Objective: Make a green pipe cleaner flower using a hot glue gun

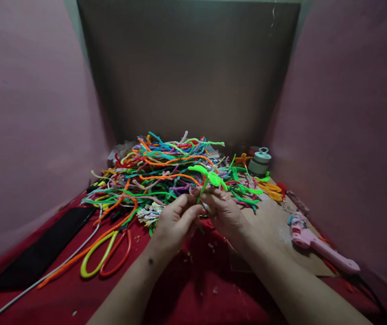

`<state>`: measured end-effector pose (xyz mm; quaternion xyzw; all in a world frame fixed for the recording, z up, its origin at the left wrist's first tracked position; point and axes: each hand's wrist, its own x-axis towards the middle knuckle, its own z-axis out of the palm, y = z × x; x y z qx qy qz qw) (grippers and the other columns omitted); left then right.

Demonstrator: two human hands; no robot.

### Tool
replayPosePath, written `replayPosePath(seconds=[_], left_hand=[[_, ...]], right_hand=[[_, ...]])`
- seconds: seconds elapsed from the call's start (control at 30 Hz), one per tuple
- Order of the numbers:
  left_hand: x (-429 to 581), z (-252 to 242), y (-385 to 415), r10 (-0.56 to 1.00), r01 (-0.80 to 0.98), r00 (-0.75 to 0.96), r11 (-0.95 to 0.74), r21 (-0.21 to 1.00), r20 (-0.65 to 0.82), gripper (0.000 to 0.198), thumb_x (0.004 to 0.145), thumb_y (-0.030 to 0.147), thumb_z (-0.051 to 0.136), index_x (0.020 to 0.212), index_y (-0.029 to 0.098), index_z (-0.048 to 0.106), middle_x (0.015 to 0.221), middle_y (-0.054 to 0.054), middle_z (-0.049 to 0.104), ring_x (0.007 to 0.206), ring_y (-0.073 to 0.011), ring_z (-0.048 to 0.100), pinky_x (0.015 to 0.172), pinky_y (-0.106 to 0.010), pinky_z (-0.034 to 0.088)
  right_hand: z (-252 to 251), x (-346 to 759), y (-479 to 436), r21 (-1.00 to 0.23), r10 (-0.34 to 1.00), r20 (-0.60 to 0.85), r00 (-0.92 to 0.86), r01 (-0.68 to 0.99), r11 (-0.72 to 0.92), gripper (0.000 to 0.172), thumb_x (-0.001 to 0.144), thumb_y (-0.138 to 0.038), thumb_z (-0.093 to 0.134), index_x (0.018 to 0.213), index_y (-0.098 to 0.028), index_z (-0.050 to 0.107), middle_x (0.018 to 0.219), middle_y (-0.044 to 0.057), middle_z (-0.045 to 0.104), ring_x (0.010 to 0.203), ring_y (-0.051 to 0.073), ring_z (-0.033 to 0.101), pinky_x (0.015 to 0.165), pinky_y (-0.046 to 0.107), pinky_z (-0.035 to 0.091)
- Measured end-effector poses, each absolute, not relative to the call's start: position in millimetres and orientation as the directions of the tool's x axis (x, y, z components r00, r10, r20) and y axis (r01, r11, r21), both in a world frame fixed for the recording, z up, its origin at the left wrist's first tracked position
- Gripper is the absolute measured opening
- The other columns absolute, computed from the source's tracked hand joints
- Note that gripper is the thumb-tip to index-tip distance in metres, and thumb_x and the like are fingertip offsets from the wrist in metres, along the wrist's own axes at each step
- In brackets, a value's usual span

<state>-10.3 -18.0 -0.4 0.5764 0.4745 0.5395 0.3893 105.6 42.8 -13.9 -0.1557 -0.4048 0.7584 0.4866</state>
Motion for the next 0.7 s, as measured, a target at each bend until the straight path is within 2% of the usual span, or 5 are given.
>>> replayPosePath(seconds=[0.1, 0.23, 0.43, 0.57, 0.7], left_hand=[[-8, -8, -17, 0.812, 0.546, -0.115, -0.430, 0.719, 0.573, 0.010, 0.082, 0.020, 0.051, 0.074, 0.018, 0.057, 0.060, 0.003, 0.049, 0.054, -0.0083, 0.045, 0.055, -0.021, 0.036], [-10, -11, -16, 0.798, 0.611, -0.126, -0.406, 0.680, 0.589, 0.015, 0.085, 0.020, 0.046, 0.073, 0.018, 0.055, 0.058, 0.004, 0.045, 0.053, -0.0082, 0.041, 0.054, -0.021, 0.033], [-10, 0, -18, 0.962, 0.078, -0.128, -0.231, 0.970, 0.239, 0.018, 0.083, 0.032, 0.050, 0.073, 0.018, 0.054, 0.049, 0.008, 0.035, 0.039, -0.0038, 0.029, 0.038, -0.017, 0.024], [-13, 6, -18, 0.997, -0.276, 0.054, -0.042, 0.960, 0.059, 0.016, 0.080, 0.033, 0.055, 0.077, 0.018, 0.055, 0.047, 0.009, 0.037, 0.031, -0.0017, 0.025, 0.030, -0.014, 0.021], [-19, 6, -18, 0.973, -0.445, 0.230, 0.115, 0.888, -0.011, 0.010, 0.081, 0.028, 0.055, 0.079, 0.017, 0.056, 0.048, 0.009, 0.039, 0.029, -0.0002, 0.017, 0.026, -0.012, 0.023]], right_hand=[[-19, 104, 44, -0.786, 0.895, 0.129, -0.427, -0.594, -0.171, 0.015, 0.062, -0.019, 0.074, 0.076, -0.018, 0.069, 0.071, -0.001, 0.063, 0.063, 0.008, 0.053, 0.051, 0.018, 0.038], [-21, 103, 41, -0.808, 0.886, 0.141, -0.441, -0.569, -0.154, 0.016, 0.062, -0.022, 0.075, 0.078, -0.020, 0.070, 0.068, -0.003, 0.061, 0.059, 0.008, 0.050, 0.052, 0.020, 0.036], [-17, 108, 43, -0.854, 0.840, 0.257, -0.478, -0.519, -0.035, 0.014, 0.067, -0.023, 0.071, 0.080, -0.017, 0.071, 0.067, -0.001, 0.061, 0.057, 0.008, 0.045, 0.056, 0.022, 0.036], [-17, 110, 47, -0.834, 0.809, 0.234, -0.540, -0.539, -0.119, 0.015, 0.068, -0.019, 0.069, 0.083, -0.016, 0.071, 0.066, -0.001, 0.062, 0.055, 0.008, 0.046, 0.054, 0.021, 0.036], [-17, 109, 45, -0.806, 0.776, 0.209, -0.596, -0.554, -0.208, 0.017, 0.068, -0.020, 0.070, 0.084, -0.017, 0.071, 0.065, -0.001, 0.062, 0.055, 0.007, 0.049, 0.053, 0.020, 0.037]])
